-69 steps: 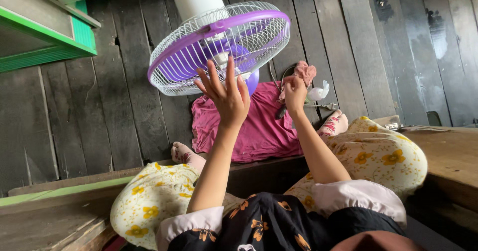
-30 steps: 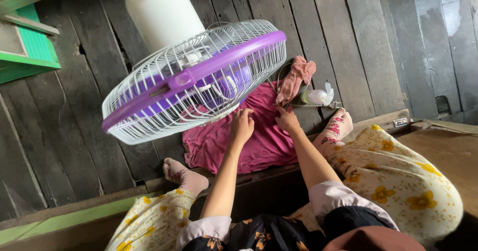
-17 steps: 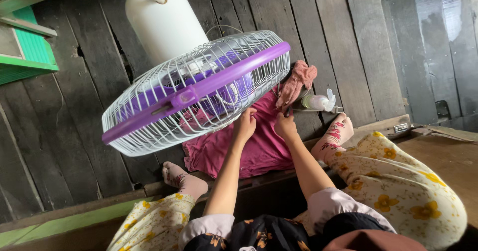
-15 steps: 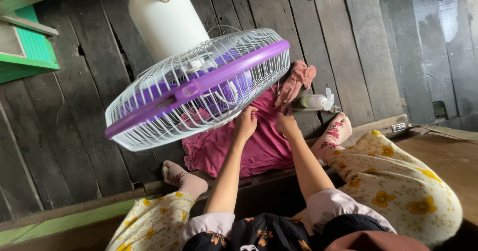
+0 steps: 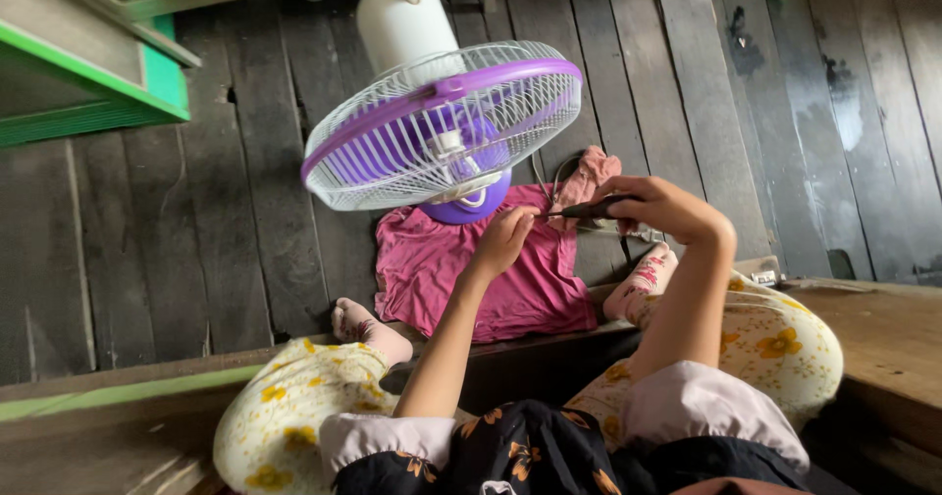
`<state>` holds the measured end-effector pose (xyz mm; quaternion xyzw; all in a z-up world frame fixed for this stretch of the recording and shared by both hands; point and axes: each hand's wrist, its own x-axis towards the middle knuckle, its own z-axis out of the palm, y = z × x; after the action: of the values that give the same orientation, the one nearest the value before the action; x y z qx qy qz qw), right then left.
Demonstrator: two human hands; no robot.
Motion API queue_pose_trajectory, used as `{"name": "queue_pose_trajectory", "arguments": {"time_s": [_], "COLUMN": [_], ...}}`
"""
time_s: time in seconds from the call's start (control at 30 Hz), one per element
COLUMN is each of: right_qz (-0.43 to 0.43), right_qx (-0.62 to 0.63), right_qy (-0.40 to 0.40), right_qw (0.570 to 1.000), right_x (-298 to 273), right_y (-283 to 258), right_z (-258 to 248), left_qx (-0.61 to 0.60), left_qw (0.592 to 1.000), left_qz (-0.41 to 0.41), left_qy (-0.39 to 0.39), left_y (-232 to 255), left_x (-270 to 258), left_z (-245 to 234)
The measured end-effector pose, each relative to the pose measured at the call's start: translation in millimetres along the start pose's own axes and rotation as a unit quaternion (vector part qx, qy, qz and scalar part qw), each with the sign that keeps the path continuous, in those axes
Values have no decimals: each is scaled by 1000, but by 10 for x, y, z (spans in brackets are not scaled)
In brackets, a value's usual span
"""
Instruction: The person disassembles a small purple and white electric fan. They use a screwdriver to loosen the front grille, remove the fan blades, and then detach the rear grille and motor housing.
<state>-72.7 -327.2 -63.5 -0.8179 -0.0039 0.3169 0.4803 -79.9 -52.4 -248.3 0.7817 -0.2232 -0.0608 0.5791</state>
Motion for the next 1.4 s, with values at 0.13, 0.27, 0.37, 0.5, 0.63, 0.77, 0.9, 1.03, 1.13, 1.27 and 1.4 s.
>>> {"name": "queue_pose_trajectory", "arguments": {"time_s": [0.13,0.27,0.37,0.5,0.63,0.77,0.9,1.03,1.13,1.27,1.4], "right_qz": [-116,-224,-307,-389,-438,-443,-441,-437,-436,-448,-455], "right_qx": [161,338,400,466,493,469,468,468,461,458,471], "right_qy": [84,149,181,203,210,228,217,203,204,200,186], "right_qw": [977,902,844,768,721,729,734,741,746,741,732], "right_x": [-144,-119,-108,-109,-11,184,370,478,504,534,503], "right_y": [-76,-109,-216,-431,-652,-829,-974,-1055,-1076,-1097,-1093], "right_z": [-94,-14,26,-163,-389,-401,-315,-203,-124,-40,27], "left_qx": [-32,68,176,232,298,306,288,279,274,272,269], "left_qw": [999,995,976,920,870,900,914,917,920,920,921], "left_qz": [-19,37,83,162,170,146,137,151,160,163,165], "left_qy": [0,67,100,270,354,274,250,241,229,231,227], "left_y": [501,1069,1512,1968,2224,2296,2249,2180,2146,2111,2063], "left_x": [-25,52,252,512,712,825,831,802,779,743,746], "left_z": [-283,-383,-454,-891,-1564,-1896,-1947,-2041,-2119,-2152,-2184]}}
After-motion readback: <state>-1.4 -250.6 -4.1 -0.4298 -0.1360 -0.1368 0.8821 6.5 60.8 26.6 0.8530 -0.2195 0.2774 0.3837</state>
